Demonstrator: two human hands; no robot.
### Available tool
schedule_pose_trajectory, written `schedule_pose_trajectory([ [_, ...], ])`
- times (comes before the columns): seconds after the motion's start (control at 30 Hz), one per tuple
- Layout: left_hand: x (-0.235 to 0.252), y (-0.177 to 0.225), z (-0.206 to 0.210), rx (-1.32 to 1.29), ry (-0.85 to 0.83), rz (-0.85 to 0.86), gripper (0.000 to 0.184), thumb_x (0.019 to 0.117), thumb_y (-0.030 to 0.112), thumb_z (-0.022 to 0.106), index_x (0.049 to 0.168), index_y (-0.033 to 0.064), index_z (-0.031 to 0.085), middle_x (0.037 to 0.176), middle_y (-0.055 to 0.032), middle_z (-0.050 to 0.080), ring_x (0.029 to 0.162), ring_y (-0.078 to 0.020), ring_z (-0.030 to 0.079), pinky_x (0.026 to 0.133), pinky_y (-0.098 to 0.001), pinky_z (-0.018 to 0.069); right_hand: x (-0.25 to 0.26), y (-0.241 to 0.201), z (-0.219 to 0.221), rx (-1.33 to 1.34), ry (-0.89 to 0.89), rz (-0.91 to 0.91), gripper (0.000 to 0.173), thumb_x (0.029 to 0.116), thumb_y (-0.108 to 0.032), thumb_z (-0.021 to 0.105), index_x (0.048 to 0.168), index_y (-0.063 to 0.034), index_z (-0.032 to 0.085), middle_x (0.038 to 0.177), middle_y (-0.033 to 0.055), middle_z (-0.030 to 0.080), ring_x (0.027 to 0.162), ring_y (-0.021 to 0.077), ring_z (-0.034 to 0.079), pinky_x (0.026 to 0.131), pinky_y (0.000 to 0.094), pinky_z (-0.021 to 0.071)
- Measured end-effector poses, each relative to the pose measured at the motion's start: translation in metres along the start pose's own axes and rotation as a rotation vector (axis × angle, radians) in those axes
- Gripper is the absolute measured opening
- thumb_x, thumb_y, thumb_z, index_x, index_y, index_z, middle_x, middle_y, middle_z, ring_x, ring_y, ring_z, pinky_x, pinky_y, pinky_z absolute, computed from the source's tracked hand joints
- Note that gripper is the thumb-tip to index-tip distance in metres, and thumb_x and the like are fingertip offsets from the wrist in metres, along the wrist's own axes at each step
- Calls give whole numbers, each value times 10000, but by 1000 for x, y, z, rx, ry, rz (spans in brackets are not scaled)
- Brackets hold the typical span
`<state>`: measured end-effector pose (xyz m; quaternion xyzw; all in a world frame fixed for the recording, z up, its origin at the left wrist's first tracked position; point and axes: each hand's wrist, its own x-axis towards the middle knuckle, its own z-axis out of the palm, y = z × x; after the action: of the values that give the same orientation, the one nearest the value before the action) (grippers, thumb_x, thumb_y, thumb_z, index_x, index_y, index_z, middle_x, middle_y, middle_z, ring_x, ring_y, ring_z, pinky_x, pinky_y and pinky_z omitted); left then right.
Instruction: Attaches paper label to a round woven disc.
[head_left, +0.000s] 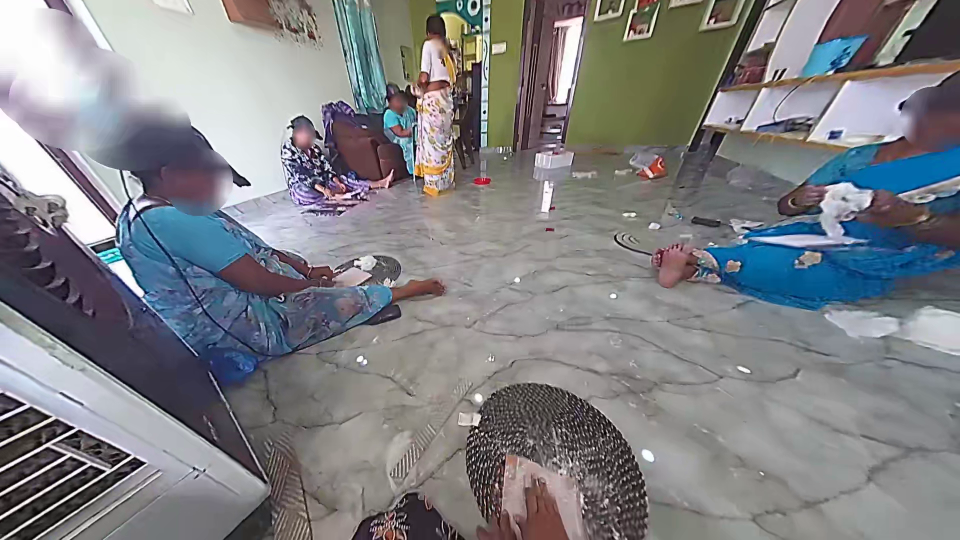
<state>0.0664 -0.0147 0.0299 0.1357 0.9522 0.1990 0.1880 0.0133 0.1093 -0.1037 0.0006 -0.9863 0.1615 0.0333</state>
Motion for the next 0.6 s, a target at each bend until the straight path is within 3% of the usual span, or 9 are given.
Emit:
schedule_pose_trajectory([
  [0.07, 32, -23, 17, 144, -407, 15, 700, 1033, 189, 584, 1580, -115, 272, 1702, -321, 77, 1564, -555, 80, 1208, -767, 116, -6, -19, -43, -44, -345, 91, 741, 1072, -431, 416, 1606, 53, 246, 1683, 271, 210, 1584, 414, 169, 1288, 560, 110],
  [0.1, 39, -21, 19, 229, -517, 16, 786, 1017, 223, 628, 1596, -111, 214, 1702, -328, -2, 1567, -553, 16, 1197, -779, 99, -7, -23, -55, -62, -473, 136, 767, 1080, -451, 404, 1637, 13, 154, 1717, 231, 106, 1605, 380, 73, 1285, 568, 64],
  [0.23, 38, -27, 26, 234, -480, 5, 794, 991, 292, 676, 1588, -75, 301, 1701, -332, -10, 1565, -561, 3, 1182, -799, 104, -16, -32, -63, -32, -593, 221, 771, 1079, -457, 406, 1665, -70, 87, 1744, 150, 23, 1612, 354, -24, 1211, 741, -16],
  [0.37, 39, -20, 33, 365, -493, -23, 939, 955, 357, 712, 1621, -64, 200, 1688, -360, -5, 1547, -596, 12, 1143, -835, 149, -31, -32, -55, -31, -586, 265, 712, 1103, -468, 394, 1664, -97, 161, 1746, 119, 90, 1607, 384, 25, 1173, 795, 77],
  [0.43, 44, -17, 35, 389, -492, -46, 1038, 902, 378, 765, 1620, -76, 168, 1681, -372, -4, 1555, -574, 44, 1146, -820, 178, -33, -35, -59, -48, -619, 277, 694, 1082, -344, 477, 1661, -98, 184, 1744, 114, 110, 1601, 396, 71, 1171, 779, 149],
  [0.53, 50, -18, 32, 355, -483, -85, 1067, 857, 364, 814, 1614, -73, 202, 1686, -357, 36, 1561, -545, 95, 1153, -795, 216, -36, -41, -61, -42, -590, 257, 625, 1018, -115, 543, 1603, -33, 338, 1688, 169, 286, 1559, 421, 238, 1192, 676, 274],
  [0.6, 53, -17, 28, 336, -519, -94, 1049, 870, 372, 799, 1622, -50, 201, 1698, -332, 27, 1572, -524, 82, 1164, -776, 226, -35, -39, -58, -20, -483, 238, 536, 1008, -21, 517, 1537, 16, 438, 1595, 223, 434, 1497, 431, 372, 1207, 596, 313],
])
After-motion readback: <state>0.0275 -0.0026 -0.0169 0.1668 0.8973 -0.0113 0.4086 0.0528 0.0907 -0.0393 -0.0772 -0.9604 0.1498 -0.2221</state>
